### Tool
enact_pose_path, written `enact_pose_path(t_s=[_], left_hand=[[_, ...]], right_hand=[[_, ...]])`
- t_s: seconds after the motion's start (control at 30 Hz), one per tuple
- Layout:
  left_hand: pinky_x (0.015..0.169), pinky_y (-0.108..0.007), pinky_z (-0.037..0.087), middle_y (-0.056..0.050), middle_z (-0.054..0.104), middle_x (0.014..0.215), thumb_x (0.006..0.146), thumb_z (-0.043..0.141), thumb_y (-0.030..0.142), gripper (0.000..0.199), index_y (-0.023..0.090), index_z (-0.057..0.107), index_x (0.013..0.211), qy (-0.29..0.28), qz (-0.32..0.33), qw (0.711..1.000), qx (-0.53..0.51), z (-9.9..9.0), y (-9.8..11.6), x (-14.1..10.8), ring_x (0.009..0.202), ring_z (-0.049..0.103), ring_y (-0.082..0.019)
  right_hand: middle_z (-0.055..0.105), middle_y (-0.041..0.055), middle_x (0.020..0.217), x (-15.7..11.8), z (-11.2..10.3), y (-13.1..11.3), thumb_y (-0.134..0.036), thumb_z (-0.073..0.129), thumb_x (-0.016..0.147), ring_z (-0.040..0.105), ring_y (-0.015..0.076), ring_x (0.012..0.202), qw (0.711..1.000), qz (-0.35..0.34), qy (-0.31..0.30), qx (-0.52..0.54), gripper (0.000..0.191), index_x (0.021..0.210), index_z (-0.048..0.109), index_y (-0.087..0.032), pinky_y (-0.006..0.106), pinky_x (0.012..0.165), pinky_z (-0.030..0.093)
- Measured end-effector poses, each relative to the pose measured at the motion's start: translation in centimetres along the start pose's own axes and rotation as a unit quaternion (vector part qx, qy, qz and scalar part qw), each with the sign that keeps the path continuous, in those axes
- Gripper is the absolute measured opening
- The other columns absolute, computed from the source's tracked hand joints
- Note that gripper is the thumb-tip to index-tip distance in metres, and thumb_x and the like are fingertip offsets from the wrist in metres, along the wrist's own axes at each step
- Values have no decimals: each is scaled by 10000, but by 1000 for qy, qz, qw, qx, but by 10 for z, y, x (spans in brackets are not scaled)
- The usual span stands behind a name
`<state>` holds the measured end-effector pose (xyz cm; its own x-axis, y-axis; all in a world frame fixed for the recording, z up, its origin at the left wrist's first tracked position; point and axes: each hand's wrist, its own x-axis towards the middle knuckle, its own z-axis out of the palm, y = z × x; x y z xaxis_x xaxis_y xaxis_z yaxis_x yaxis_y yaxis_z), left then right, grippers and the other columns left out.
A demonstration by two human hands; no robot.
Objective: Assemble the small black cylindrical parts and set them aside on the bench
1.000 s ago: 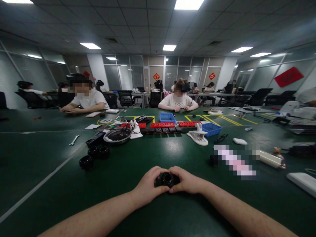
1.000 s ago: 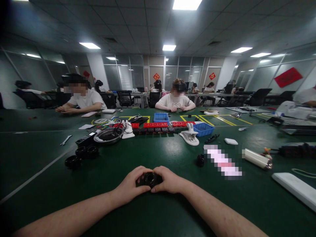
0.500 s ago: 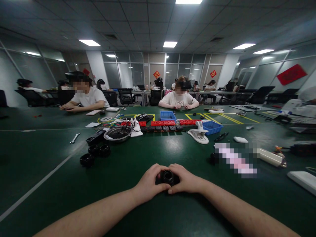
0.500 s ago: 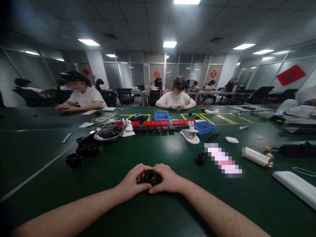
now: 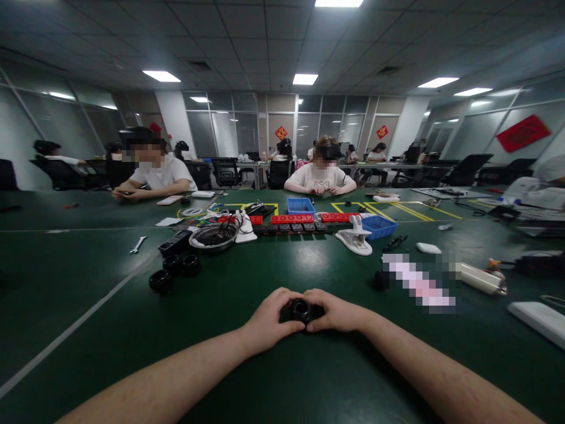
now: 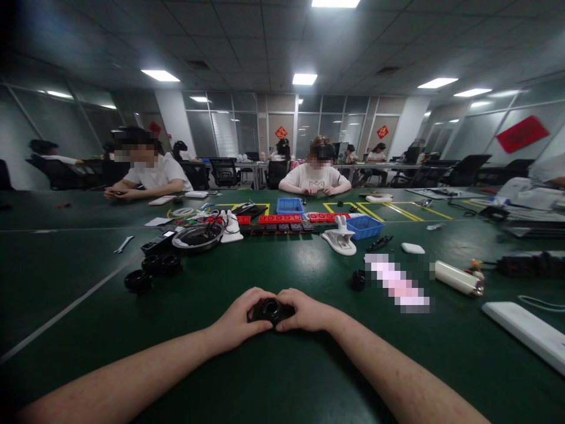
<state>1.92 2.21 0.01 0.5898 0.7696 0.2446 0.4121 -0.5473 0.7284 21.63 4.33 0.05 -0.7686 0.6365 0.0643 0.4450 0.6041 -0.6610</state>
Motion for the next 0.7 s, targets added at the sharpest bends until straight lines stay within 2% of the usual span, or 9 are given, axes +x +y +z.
enact_pose_path(t_s=[0.3,0.43,0.5,0.57,0.63,0.7], left_hand=[[705,-270,397,-20,502,980,678,616,235,374,240,499,1033,3,-3,1000,-1,0,0,0,846,475,-179],[670,-260,391,-14,498,915,674,619,259,368,235,507,1024,1,-15,1000,6,0,0,0,795,473,-169],[640,-251,385,-8,486,869,660,631,287,366,224,516,1002,8,-30,999,12,2,-1,0,759,468,-162],[610,-239,375,-2,474,843,634,650,300,359,208,524,957,26,-54,998,16,5,-3,0,731,461,-155],[600,-235,368,1,467,839,611,664,283,356,195,519,924,50,-78,995,22,8,-4,1,715,455,-149],[610,-236,366,1,465,845,601,668,250,355,187,512,913,67,-89,993,23,10,-6,1,713,453,-145]], right_hand=[[518,15,907,1,0,-1,-281,649,655,458,172,855,1000,1,9,-18,354,979,558,-170,292,763,354],[518,9,878,1,0,-2,-281,653,645,462,167,833,999,11,11,-33,333,945,561,-169,276,738,358],[515,3,828,2,4,-3,-313,669,617,469,157,783,998,35,23,-42,319,874,560,-159,251,675,365],[509,0,761,4,11,-3,-381,688,566,468,150,707,992,86,57,-73,351,782,539,-149,232,589,350],[504,3,705,7,20,-6,-457,677,538,455,148,648,976,138,105,-129,394,720,509,-151,231,538,316],[505,9,674,10,27,-8,-519,639,549,448,153,630,959,161,140,-185,415,694,496,-157,245,541,299]])
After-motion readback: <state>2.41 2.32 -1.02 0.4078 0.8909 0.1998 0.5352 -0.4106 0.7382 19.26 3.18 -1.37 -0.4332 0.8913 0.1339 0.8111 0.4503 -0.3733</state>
